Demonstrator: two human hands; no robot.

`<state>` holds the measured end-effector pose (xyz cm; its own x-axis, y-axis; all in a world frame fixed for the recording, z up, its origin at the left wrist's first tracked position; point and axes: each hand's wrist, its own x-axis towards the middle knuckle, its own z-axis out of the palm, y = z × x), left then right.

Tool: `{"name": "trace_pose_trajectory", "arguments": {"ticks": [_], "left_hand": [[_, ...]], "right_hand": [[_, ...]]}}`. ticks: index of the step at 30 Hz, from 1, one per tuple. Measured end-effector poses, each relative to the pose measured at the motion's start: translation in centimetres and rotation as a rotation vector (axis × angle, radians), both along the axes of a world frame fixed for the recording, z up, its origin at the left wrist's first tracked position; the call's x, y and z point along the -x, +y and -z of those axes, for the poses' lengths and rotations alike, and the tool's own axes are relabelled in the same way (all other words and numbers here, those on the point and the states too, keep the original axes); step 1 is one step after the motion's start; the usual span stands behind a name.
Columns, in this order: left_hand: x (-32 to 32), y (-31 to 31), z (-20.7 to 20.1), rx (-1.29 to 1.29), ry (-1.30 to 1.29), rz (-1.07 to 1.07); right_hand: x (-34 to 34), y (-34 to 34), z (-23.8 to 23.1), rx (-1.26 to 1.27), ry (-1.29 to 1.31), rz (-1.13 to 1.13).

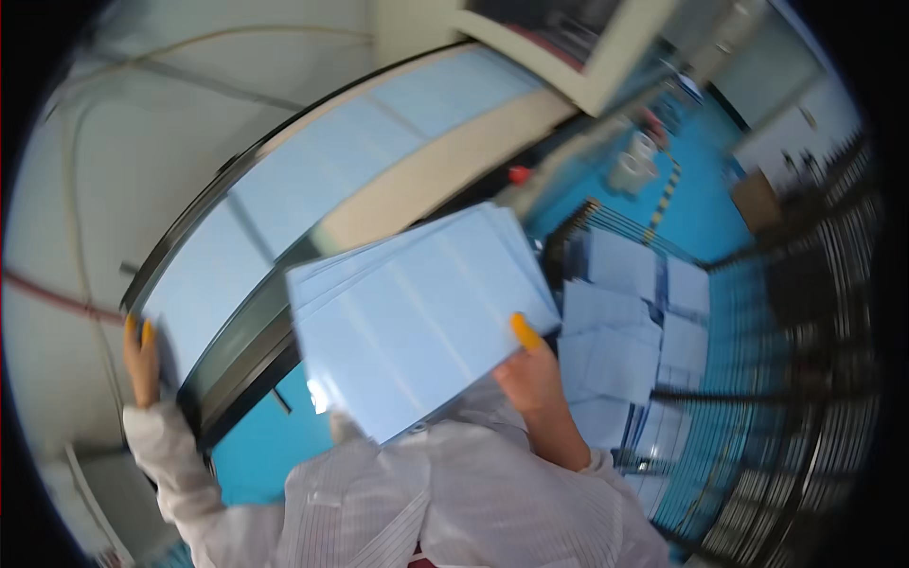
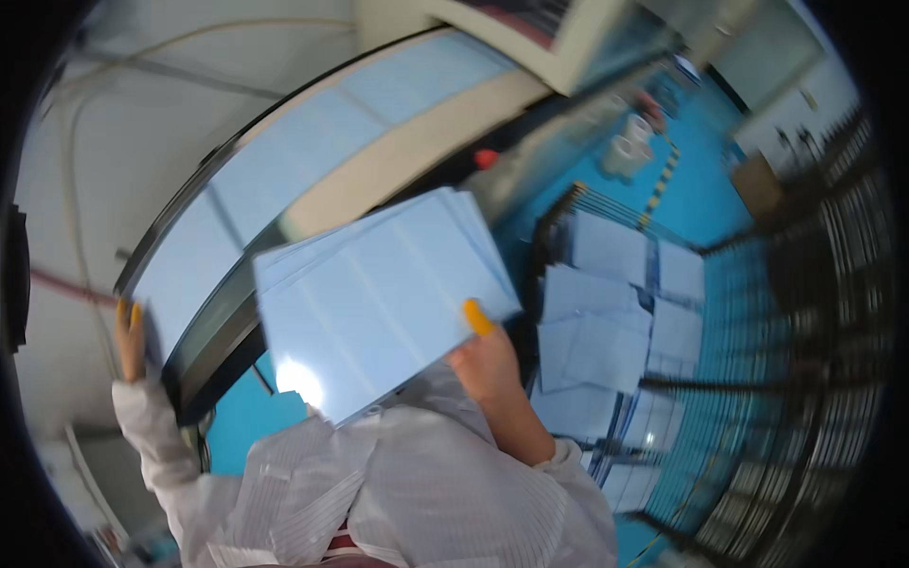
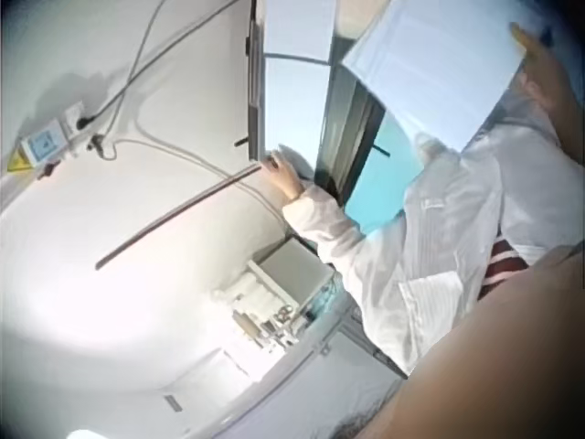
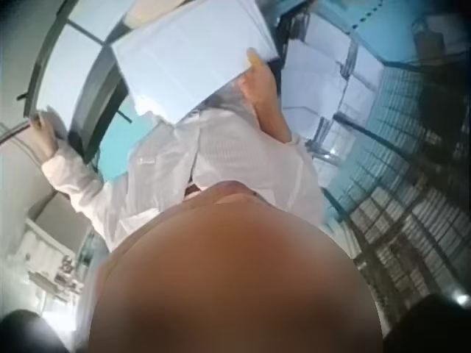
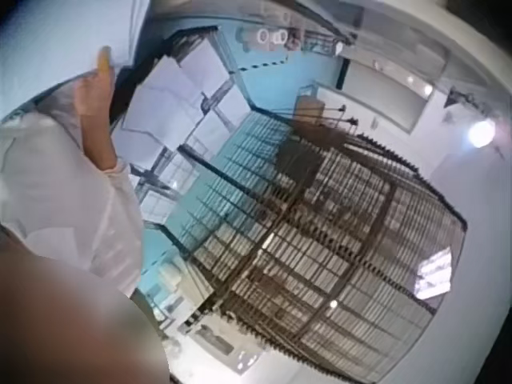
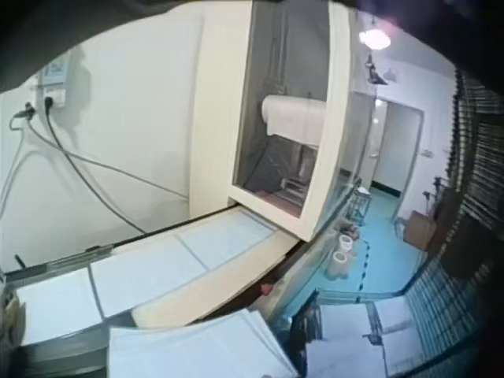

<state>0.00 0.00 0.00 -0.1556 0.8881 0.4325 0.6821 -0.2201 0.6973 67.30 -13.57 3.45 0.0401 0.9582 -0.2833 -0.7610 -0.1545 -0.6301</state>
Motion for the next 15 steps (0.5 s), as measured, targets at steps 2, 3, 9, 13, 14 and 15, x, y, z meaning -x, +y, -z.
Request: {"name": "trace_pose_trajectory", "arguments": {"ticks": [2, 3, 9, 13, 14, 15], "left_hand": [[-10.0, -5.6, -7.8, 0.379, 0.249, -0.262], [-15.4, -7.5, -8.1, 0.438, 0.22, -0.26], [-15.8, -9.7, -10.9, 0.352, 0.422, -0.164], [-16.9, -9.2, -11.1, 0.283, 0.576, -0.285], [-17.1, -8.9, -10.8, 0.284, 0.565, -0.303], [-17.1, -8.5, -10.6, 0.242, 0.567, -0.272]], "right_hand": [[0.5, 0.3, -1.9, 0.048, 0.197, 0.008], [-1.5, 1.3, -3.6, 0.131, 0.311, 0.059], [0.9, 1.2, -2.9, 0.094, 0.217, -0.098], [1.4, 1.0, -2.9, 0.06, 0.24, -0.131], [1.4, 1.2, -2.8, 0.049, 0.243, -0.113], [1.6, 1.0, -2.7, 0.048, 0.24, -0.122]]}}
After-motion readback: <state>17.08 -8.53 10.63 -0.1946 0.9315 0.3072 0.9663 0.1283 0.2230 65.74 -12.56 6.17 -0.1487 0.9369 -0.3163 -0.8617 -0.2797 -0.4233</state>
